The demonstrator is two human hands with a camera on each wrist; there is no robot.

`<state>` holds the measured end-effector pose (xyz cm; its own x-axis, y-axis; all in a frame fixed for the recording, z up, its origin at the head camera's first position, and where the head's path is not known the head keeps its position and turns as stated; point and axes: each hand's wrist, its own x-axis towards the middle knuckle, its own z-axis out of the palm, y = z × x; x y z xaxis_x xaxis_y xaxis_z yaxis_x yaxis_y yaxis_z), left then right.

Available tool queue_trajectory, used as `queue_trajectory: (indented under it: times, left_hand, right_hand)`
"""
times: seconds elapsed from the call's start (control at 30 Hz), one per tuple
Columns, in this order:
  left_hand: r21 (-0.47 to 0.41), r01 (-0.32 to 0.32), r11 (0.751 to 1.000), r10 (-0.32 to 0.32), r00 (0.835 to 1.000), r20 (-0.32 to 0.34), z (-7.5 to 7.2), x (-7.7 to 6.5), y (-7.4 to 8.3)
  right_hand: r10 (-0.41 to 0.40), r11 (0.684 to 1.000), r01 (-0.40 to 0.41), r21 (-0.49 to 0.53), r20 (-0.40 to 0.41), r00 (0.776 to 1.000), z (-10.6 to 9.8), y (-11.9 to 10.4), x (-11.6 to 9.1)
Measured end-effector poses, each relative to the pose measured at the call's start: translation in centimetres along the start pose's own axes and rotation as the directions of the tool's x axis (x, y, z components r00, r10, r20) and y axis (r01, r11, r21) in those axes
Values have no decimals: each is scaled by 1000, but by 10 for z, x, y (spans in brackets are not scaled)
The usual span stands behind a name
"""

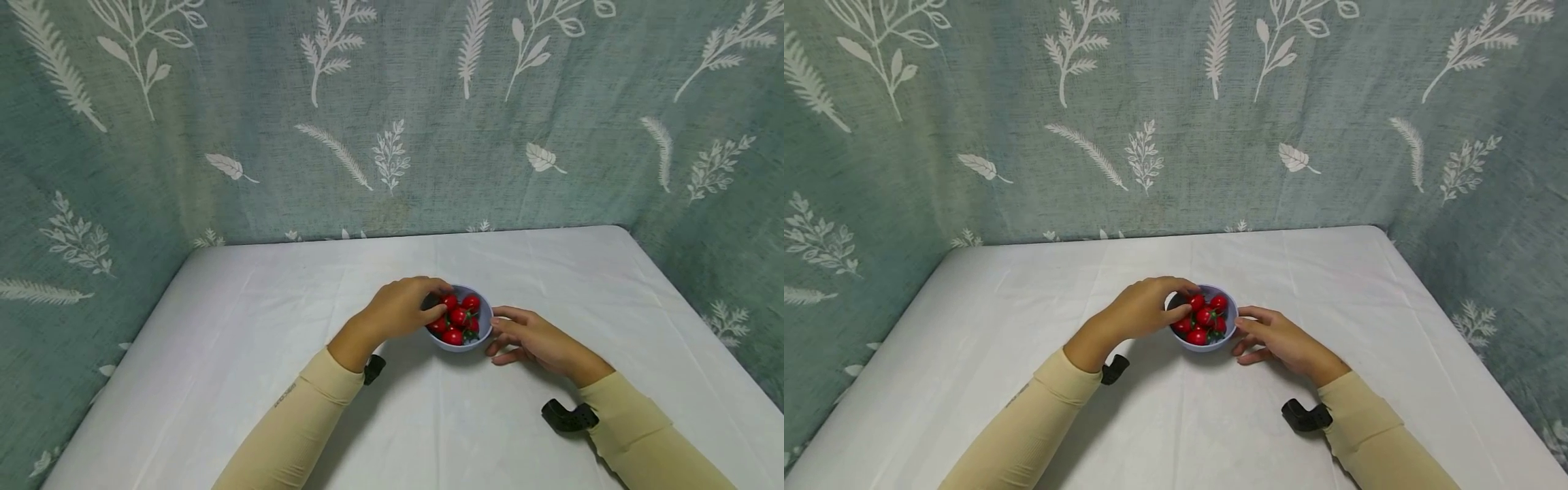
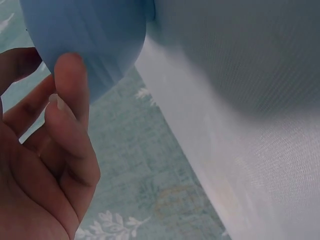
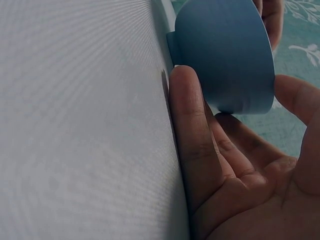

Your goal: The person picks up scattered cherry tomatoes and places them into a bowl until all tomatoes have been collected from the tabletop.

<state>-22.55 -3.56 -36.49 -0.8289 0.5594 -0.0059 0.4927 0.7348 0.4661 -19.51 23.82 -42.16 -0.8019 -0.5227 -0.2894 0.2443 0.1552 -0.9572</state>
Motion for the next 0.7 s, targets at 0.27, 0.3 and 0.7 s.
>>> queue_trajectory:
  times: [0.27,0.3,0.7]
  left_hand:
    - [25,-31,999,32,999,-37,2,-1,1]
    - [32,-35,999,36,998,-45,2,-1,1]
    - [128,32,991,1,968,-252,-10,-37,-14]
  right_hand:
    - [7,1000,-7,-15,-21,1000,-2,1,-2]
    - [8,1000,-8,-13,-23,1000,-2,1,-2]
    - [-125,964,59,-259,-248,961,-3,-25,-24]
